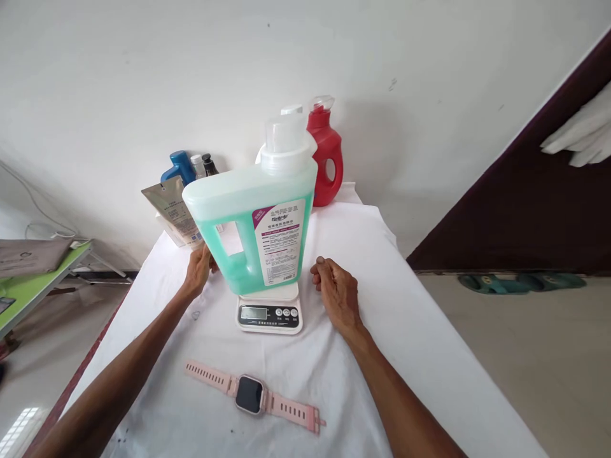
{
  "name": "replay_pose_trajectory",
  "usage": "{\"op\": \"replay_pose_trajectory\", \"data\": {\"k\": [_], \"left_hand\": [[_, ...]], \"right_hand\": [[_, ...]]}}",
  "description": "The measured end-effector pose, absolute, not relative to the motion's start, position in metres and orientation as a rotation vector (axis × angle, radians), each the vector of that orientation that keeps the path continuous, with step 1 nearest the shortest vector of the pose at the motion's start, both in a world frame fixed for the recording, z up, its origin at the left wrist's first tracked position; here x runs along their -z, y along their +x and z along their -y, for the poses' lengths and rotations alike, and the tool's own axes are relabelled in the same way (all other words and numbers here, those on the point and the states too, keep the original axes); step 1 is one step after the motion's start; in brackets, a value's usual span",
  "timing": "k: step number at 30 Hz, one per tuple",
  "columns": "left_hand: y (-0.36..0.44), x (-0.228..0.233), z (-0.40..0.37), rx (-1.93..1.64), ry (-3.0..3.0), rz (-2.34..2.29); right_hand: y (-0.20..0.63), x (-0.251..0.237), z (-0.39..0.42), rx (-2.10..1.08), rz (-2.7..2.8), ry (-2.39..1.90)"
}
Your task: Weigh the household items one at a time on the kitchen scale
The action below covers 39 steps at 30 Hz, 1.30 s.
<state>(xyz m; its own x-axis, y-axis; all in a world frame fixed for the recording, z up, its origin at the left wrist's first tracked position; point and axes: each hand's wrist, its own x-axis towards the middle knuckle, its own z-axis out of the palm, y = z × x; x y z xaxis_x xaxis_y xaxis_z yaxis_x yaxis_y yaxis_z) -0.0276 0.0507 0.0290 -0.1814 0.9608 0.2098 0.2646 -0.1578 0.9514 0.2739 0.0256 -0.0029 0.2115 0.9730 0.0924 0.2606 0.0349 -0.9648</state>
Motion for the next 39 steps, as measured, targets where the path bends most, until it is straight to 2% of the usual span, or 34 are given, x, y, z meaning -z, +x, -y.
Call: {"op": "replay_pose_trajectory", "data": {"k": [4,17,23,30,39], "left_hand": [[-0.037,-0.004,-0.05,-1.334,1.481,-1.515],[-0.039,-0.004,-0.052,-1.206,1.544,-1.554],[-0.038,-0.005,-0.052,-1.204,1.546,-1.554],[-0.039,-0.004,-0.055,-1.199,1.56,-1.561],[-0.04,-0.001,-0.058,-1.194,1.585,-1.584]], "right_hand": [[0.274,0.003,-0.026,-0.86,1.247,-1.422],[0.275,0.002,-0.025,-0.903,1.208,-1.379],[0.283,-0.037,-0.026,-0.967,1.155,-1.096],[0.262,-0.095,-0.042,-1.066,1.413,-0.74],[0.244,-0.11,-0.06,-1.164,1.419,-0.714]]}}
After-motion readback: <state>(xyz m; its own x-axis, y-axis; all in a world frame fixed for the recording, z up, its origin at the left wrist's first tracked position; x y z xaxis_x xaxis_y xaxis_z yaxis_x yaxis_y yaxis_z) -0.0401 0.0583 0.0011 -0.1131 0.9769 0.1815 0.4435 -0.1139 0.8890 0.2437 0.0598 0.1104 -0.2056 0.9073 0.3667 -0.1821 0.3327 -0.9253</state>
